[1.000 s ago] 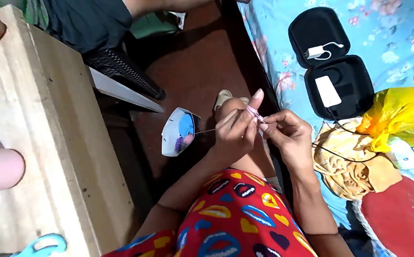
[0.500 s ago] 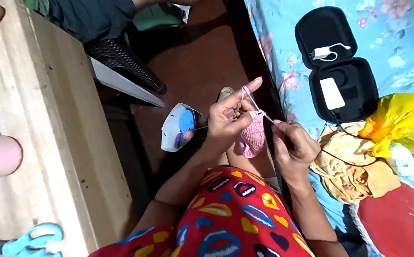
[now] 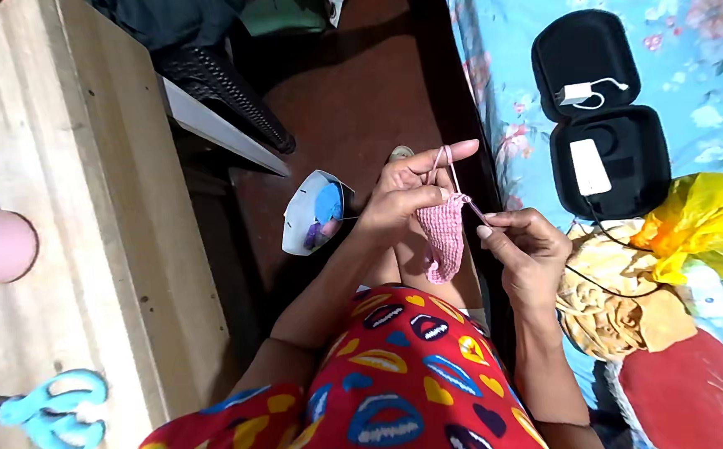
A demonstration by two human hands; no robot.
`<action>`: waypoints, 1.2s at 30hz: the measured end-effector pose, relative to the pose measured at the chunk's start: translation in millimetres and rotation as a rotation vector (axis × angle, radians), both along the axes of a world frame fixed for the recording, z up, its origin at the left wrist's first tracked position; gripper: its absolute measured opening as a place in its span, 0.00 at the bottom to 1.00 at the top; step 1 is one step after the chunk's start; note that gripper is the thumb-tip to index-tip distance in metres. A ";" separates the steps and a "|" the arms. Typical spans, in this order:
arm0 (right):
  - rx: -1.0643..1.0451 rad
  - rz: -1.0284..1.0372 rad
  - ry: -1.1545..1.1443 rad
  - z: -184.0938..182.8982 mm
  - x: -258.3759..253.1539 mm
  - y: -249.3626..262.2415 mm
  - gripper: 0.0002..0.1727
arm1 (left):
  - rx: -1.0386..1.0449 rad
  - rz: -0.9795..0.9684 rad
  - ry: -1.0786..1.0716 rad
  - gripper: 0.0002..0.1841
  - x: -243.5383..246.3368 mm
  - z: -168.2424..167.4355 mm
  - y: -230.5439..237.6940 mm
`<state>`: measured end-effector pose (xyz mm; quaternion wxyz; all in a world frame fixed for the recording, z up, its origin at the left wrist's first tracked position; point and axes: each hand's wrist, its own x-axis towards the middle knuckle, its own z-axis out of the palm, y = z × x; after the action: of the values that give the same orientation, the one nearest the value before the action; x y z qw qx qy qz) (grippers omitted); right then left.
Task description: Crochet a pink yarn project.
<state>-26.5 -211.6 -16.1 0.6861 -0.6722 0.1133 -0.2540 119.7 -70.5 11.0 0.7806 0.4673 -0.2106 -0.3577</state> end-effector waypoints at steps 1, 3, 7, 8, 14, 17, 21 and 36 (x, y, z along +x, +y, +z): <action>0.024 0.005 0.006 -0.3 0.2 -0.3 0.13 | -0.005 -0.004 0.020 0.29 -0.1 0.0 -0.2; 0.002 0.002 0.007 -0.6 0.4 -0.5 0.13 | -0.002 -0.003 0.050 0.29 -0.3 -0.9 -0.4; -0.052 -0.008 0.030 1.1 1.4 0.0 0.12 | 0.041 -0.027 0.009 0.30 0.5 -2.3 0.7; -0.068 -0.014 0.043 2.2 2.0 0.6 0.12 | 0.057 -0.029 -0.023 0.32 0.1 -1.7 0.6; -0.005 -0.012 0.107 2.8 4.3 -0.1 0.10 | 0.139 0.104 -0.130 0.39 -6.0 0.6 -2.6; 0.285 0.062 0.163 2.8 5.0 0.7 0.11 | 0.154 0.231 -0.297 0.36 -15.6 0.7 -7.7; 0.132 0.031 0.120 11.5 11.4 8.4 0.11 | 0.329 0.372 -0.749 0.29 -33.4 1.0 -10.5; -0.665 -0.325 -0.123 -7.6 12.5 16.7 0.09 | 0.030 0.316 -0.303 0.25 -28.8 4.0 -13.1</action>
<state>-14.0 -194.9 -23.7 0.3867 -0.8149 0.0885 -0.4226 91.0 -83.6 14.9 0.7793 0.5545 -0.2443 -0.1599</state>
